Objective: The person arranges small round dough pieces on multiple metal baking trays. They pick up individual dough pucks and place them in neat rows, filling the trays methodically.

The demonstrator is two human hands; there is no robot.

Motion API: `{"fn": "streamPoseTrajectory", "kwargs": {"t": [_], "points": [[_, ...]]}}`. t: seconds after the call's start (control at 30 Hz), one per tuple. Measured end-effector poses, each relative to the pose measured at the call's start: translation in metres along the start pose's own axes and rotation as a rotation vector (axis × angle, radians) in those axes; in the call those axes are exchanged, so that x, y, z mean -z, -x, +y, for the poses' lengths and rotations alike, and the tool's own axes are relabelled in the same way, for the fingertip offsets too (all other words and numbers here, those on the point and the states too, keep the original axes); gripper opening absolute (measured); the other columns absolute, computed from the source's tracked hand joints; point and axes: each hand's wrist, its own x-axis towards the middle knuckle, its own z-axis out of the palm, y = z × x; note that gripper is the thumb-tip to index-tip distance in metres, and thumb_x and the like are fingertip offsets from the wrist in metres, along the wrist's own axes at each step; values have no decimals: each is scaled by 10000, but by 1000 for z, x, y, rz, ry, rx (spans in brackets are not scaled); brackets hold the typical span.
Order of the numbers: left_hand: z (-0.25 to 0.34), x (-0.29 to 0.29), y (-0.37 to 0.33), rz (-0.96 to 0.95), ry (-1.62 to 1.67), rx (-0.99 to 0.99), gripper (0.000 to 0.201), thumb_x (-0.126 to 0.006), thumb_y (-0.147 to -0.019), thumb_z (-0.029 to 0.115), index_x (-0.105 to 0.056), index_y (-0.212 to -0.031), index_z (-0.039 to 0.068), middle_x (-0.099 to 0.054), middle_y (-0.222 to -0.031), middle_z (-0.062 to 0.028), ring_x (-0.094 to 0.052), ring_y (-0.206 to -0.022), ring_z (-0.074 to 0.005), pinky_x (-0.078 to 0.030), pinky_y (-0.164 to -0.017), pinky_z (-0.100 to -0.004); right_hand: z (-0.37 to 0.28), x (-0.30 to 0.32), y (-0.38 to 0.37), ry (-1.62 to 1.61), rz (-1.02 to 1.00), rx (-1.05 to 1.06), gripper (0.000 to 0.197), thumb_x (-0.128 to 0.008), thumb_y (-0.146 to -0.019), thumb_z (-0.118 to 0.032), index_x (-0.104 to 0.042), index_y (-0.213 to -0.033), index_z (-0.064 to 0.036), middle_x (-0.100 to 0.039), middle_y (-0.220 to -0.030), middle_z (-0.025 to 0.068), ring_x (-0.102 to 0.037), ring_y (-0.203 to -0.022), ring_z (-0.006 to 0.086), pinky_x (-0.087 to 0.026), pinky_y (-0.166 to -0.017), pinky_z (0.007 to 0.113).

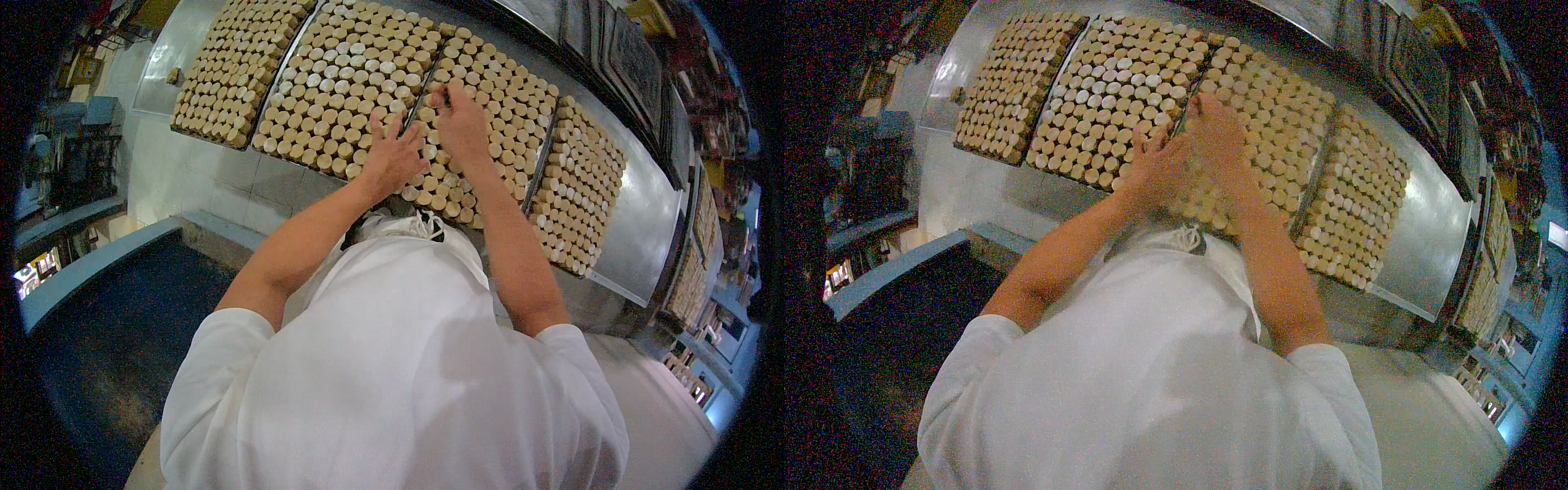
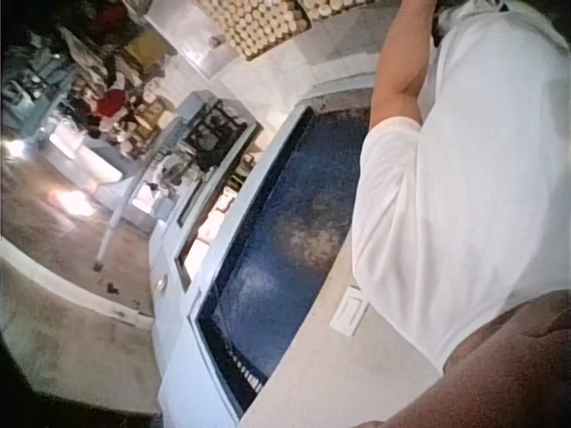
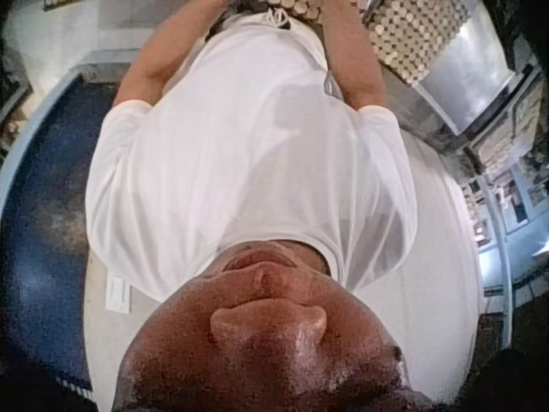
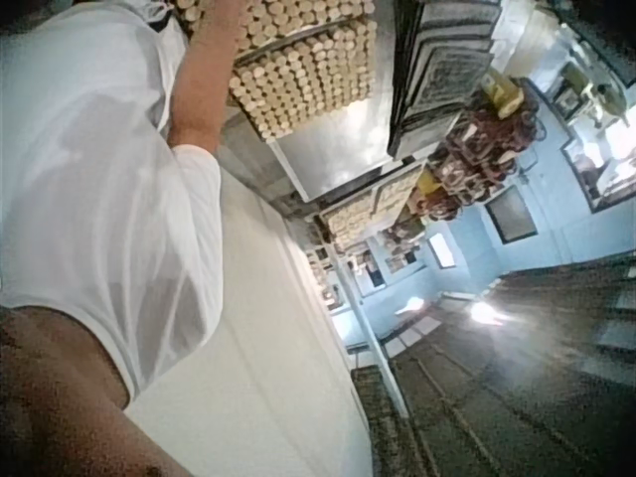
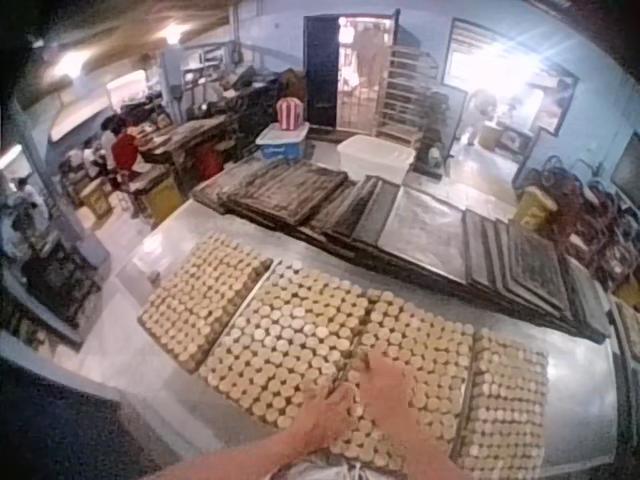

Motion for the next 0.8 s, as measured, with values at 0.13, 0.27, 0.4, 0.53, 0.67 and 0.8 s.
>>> {"fn": "streamPoseTrajectory", "kwargs": {"t": [0.13, 0.27, 0.4, 0.53, 0.67, 0.8], "points": [[-5, -14, -4, 201, 77, 48, 611, -553, -1030, 497, -578, -1456, 60, -459, -1586, -62, -321, -1529, -386, -139, -1138, -829, 6, -32, 21, 78, -279, -185, 335, -579, -1030, -336, -654, -1247, -92, -735, -1072, 209, -688, -1028, 435, -551, -838, 551], [-4, -23, -5, 146, 85, 64, 590, -569, -1017, 501, -615, -1416, 69, -469, -1574, -54, -314, -1528, -399, -132, -1141, -828, 27, -17, 21, -35, -230, -204, 364, -577, -1016, -329, -655, -1279, -90, -729, -1135, 222, -687, -1056, 440, -551, -872, 556], [4, -19, -7, 292, 71, -5, 586, -585, -1004, 504, -630, -1398, 72, -485, -1552, -49, -309, -1528, -411, -132, -1138, -835, 28, -8, 22, -32, -47, -99, 124, -603, -1005, -127, -619, -1088, -37, -734, -940, 172, -706, -899, 380, -526, -770, 474], [15, -15, -9, 82, 2, -52, 590, -600, -995, 501, -625, -1403, 76, -488, -1549, -41, -303, -1532, -414, -134, -1142, -834, 25, -7, 33, -14, -154, -133, 100, -596, -1008, -113, -611, -1071, -36, -734, -918, 156, -702, -836, 366, -520, -738, 469], [20, -19, -8, 137, 60, -39, 571, -612, -991, 478, -634, -1401, 80, -489, -1549, -45, -305, -1532, -413, -121, -1147, -837, 37, 7, 40, -77, -91, -210, 125, -610, -1002, -135, -612, -1094, -50, -727, -915, 168, -686, -839, 398, -514, -731, 488], [30, -19, -12, 208, 147, -116, 585, -615, -991, 467, -616, -1432, 83, -487, -1559, -48, -308, -1530, -413, -108, -1155, -833, 41, 8, 43, 205, -268, -256, 157, -626, -1018, -183, -641, -1104, -52, -730, -926, 174, -690, -855, 395, -513, -733, 487]]}}
